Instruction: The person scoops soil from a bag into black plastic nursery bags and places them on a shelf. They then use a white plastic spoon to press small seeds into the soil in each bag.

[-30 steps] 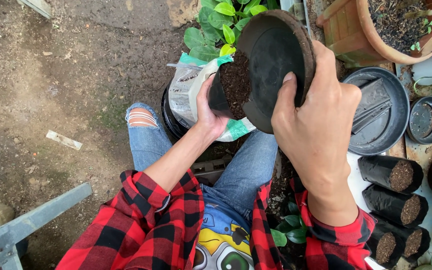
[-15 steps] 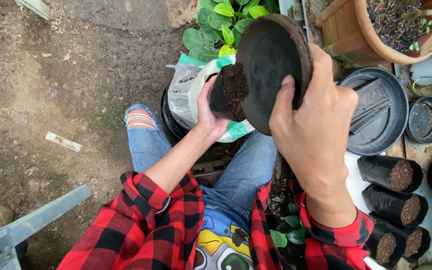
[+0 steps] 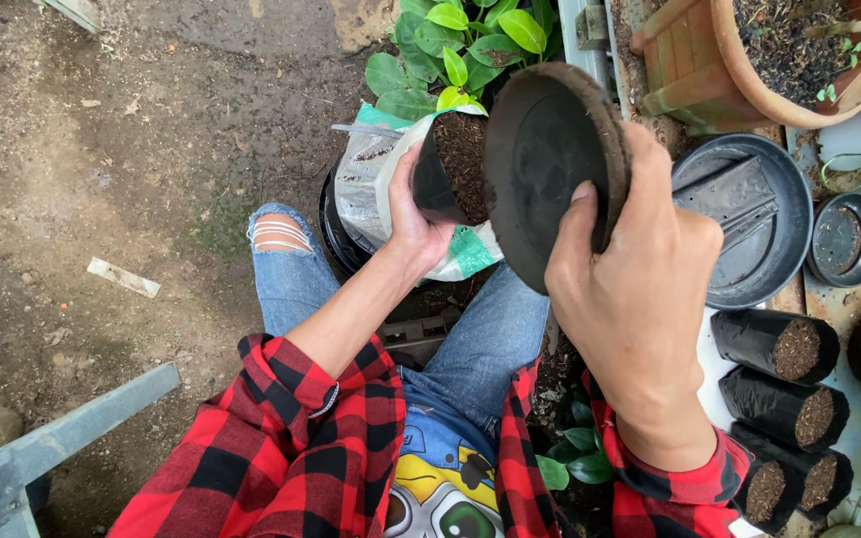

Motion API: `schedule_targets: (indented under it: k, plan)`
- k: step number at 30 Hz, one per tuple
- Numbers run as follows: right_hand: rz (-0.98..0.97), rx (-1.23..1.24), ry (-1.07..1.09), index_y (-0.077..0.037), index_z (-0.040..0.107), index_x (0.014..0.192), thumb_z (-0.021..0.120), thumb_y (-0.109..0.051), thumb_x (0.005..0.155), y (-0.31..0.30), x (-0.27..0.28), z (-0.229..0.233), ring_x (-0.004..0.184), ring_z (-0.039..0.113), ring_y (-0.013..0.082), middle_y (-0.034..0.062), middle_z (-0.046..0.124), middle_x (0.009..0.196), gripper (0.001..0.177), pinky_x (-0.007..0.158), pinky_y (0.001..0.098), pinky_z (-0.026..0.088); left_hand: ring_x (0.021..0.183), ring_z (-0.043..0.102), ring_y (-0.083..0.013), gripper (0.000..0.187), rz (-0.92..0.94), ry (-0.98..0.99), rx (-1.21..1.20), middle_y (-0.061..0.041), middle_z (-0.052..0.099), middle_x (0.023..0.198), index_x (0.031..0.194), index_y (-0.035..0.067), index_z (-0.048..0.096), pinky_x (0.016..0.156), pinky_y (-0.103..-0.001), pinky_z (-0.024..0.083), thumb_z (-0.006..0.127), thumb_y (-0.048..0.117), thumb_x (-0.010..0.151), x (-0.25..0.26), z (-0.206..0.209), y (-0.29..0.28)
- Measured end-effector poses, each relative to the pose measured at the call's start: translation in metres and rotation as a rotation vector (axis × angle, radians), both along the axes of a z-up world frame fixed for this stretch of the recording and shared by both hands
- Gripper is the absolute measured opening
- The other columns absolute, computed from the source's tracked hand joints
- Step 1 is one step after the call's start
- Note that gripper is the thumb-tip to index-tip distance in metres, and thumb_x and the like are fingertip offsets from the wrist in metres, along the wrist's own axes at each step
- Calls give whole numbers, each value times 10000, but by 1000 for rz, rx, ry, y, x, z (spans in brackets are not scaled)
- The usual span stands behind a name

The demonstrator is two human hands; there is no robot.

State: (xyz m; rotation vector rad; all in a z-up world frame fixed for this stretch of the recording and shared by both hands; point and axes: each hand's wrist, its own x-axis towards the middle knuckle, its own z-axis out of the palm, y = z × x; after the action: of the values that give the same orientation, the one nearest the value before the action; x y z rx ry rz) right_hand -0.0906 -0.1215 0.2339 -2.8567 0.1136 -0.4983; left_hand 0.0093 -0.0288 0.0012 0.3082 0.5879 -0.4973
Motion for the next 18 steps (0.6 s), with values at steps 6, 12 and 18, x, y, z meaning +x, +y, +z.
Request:
schedule_targets:
  k: [6,12,18]
  plan:
    - [-26,-23,-56,90,512,1393,621,-20,1047,-1,-10,-3,563,594,406,199,668,811,379,565,472,452,811,661,-221,275,18,-14,-44,-64,714,900,964,105,701,722,-370,543,667,360,867,3,-1,-3]
    - [-141,-47,-239,62,531,1417,652,-36,1068,-14,-6,3,935,694,499,254,730,1231,381,803,517,500,1051,589,-275,380,-81,-106,-65,-91,628,1118,1042,155,680,879,-443,510,686,458,813,-4,1,7]
    - [-97,-52,-327,127,573,1342,633,37,1076,-39,-8,-7,844,699,461,294,716,1080,287,680,494,506,977,634,-271,356,-37,-127,10,-79,694,1019,982,148,720,862,-443,518,701,453,798,-11,4,17]
